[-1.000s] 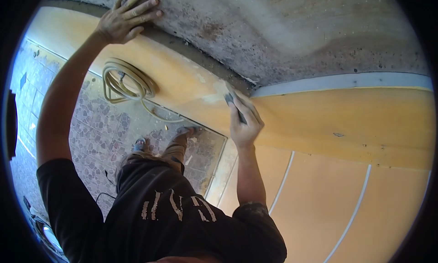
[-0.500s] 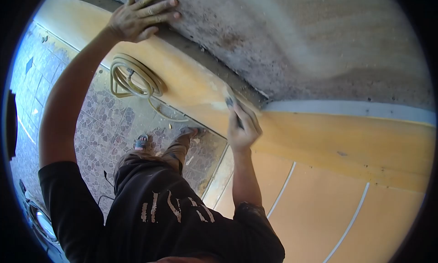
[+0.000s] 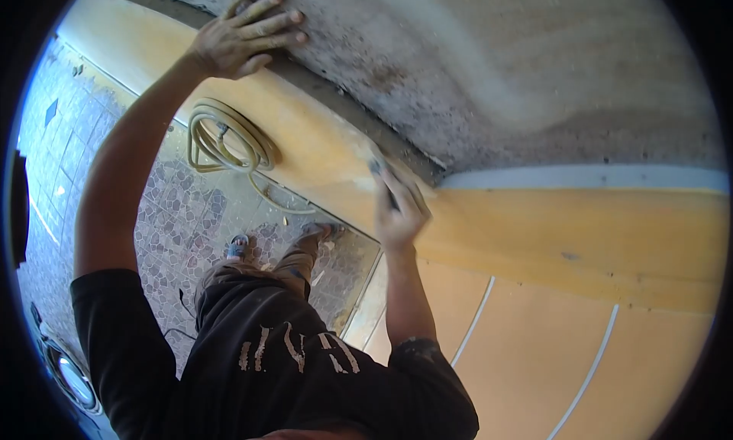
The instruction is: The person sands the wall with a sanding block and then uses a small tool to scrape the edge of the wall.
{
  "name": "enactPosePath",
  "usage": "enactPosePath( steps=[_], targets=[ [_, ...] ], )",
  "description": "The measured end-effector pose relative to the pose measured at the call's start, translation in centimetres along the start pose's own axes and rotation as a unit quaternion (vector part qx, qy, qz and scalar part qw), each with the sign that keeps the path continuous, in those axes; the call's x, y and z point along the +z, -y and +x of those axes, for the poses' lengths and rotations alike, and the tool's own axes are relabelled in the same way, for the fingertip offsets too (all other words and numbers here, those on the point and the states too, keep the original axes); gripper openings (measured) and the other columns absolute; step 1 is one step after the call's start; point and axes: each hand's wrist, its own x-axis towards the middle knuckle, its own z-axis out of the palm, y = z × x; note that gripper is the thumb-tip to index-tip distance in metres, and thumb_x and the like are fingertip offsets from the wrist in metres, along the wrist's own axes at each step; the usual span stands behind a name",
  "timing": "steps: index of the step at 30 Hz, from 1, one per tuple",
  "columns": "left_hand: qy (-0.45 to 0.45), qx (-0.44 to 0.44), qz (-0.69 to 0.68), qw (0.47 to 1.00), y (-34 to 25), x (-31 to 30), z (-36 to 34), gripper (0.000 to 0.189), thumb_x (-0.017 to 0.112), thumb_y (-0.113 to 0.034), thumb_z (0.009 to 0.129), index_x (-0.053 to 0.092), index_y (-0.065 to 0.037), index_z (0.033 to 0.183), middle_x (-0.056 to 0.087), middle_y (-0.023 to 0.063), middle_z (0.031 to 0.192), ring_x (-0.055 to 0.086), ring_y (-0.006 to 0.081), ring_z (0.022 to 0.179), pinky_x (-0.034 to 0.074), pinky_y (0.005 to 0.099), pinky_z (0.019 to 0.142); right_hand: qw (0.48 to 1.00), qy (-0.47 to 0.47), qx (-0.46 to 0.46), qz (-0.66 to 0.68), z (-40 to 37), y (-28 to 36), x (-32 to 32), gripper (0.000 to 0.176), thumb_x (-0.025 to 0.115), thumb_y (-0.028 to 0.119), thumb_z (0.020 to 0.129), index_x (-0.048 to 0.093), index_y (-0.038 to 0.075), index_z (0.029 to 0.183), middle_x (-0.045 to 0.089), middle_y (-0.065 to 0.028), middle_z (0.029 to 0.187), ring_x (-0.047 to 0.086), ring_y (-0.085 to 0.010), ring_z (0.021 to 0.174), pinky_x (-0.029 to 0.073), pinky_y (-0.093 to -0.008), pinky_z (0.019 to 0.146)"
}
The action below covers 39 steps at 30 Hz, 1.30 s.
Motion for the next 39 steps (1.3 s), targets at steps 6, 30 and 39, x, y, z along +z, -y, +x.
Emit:
enactPosePath(
  steps=[6, 30, 39],
  targets=[
    [0.024, -0.015, 0.002, 1.0, -0.4, -0.3, 0.3, 0.066, 0.055, -0.049, 0.094, 0.035, -0.045, 0.157, 0.013, -0.0084, 0.172, 0.008, 0.0304, 0.159, 0.011, 0.0679, 0.122, 0.999, -0.008, 0.026, -0.047, -1.1, 0.2, -0.1, 0.018, 0.077, -0.007, 0.084, 0.074, -0.004, 0.102, 0.076, -0.019, 0.1, 0.075, -0.0283, 0.09, 0.058, -0.0354, 0.079],
    [-0.095, -0.045, 0.009, 0.994, -1.4, 0.7, 0.1, 0.066, 0.057, -0.039, 0.097, 0.033, -0.043, 0.158, 0.02, -0.0102, 0.17, 0.012, 0.0227, 0.158, -0.001, 0.0552, 0.129, 0.999, -0.006, 0.026, -0.045, -2.3, -0.9, -1.9, 0.016, 0.079, -0.006, 0.083, 0.075, -0.002, 0.099, 0.076, -0.0186, 0.095, 0.075, -0.0272, 0.088, 0.059, -0.0339, 0.076],
    [0.028, -0.039, 0.031, 0.998, -1.0, -0.3, 0.2, 0.068, 0.062, -0.047, 0.089, 0.042, -0.042, 0.154, 0.016, -0.0058, 0.172, 0.011, 0.0344, 0.158, 0.009, 0.0711, 0.121, 0.996, -0.019, 0.055, -0.07, -3.0, -0.4, -3.1, 0.017, 0.077, -0.008, 0.084, 0.075, -0.003, 0.1, 0.076, -0.0183, 0.097, 0.076, -0.0284, 0.088, 0.061, -0.0339, 0.075]
  ],
)
